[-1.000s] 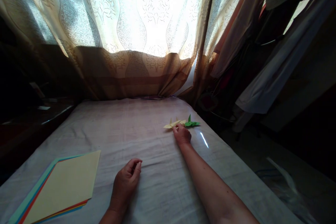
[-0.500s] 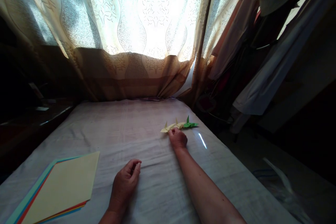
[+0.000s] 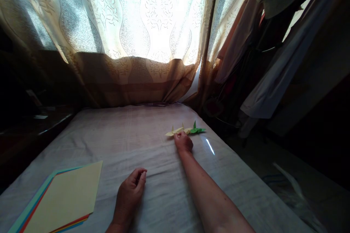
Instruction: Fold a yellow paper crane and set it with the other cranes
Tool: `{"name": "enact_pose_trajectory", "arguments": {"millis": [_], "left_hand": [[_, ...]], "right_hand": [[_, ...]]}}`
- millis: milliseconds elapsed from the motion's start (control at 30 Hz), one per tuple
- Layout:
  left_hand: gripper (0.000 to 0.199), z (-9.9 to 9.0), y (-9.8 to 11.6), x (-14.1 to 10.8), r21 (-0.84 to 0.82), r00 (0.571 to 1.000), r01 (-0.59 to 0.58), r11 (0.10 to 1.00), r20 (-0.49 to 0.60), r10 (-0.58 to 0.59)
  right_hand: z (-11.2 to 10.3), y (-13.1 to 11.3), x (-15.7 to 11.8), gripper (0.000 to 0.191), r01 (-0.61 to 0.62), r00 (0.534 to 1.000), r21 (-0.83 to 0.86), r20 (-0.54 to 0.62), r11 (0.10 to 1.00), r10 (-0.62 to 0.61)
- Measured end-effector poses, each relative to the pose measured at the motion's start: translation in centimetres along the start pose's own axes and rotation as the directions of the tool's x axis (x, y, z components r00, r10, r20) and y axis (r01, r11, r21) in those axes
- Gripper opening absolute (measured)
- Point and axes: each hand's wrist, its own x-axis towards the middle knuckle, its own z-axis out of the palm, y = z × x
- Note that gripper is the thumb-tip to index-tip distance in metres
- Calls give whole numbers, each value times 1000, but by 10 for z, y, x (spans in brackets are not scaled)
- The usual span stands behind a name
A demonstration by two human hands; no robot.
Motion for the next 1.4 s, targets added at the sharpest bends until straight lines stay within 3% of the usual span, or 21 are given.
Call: {"name": "enact_pose_trajectory", "arguments": {"millis": [233, 533, 867, 967, 1067, 1167, 1267, 1400], "left_hand": [[34, 1, -2, 1, -6, 1000, -20, 1000, -17, 20], [33, 3, -1, 1, -33, 998, -55, 998, -37, 54], [19, 2, 3, -19, 184, 972, -188, 965, -108, 210], [17, -10, 1, -36, 296, 959, -220, 930, -111, 262], [16, -36, -10, -53, 426, 952, -193, 884, -137, 273], [22, -69, -26, -66, 543, 945, -71, 836, -231, 231], [44, -95, -43, -72, 612, 923, 96, 785, -351, 161], [50, -105, -55, -73, 659, 928, 191, 727, -362, 85]], "right_hand": [[-5, 14, -24, 20, 50, 998, 13, 23, 999, -50], [-29, 53, -93, 17, 231, 969, 76, 73, 970, -237], [-55, 94, -144, 26, 331, 918, 206, 156, 921, -364], [-59, 101, -149, 29, 348, 903, 215, 184, 912, -388], [-62, 103, -150, 31, 372, 891, 188, 203, 909, -406], [-64, 103, -151, 31, 400, 877, 169, 217, 901, -430], [-65, 103, -152, 30, 408, 873, 162, 219, 898, -436], [-65, 106, -153, 28, 425, 868, 194, 188, 884, -459]]}}
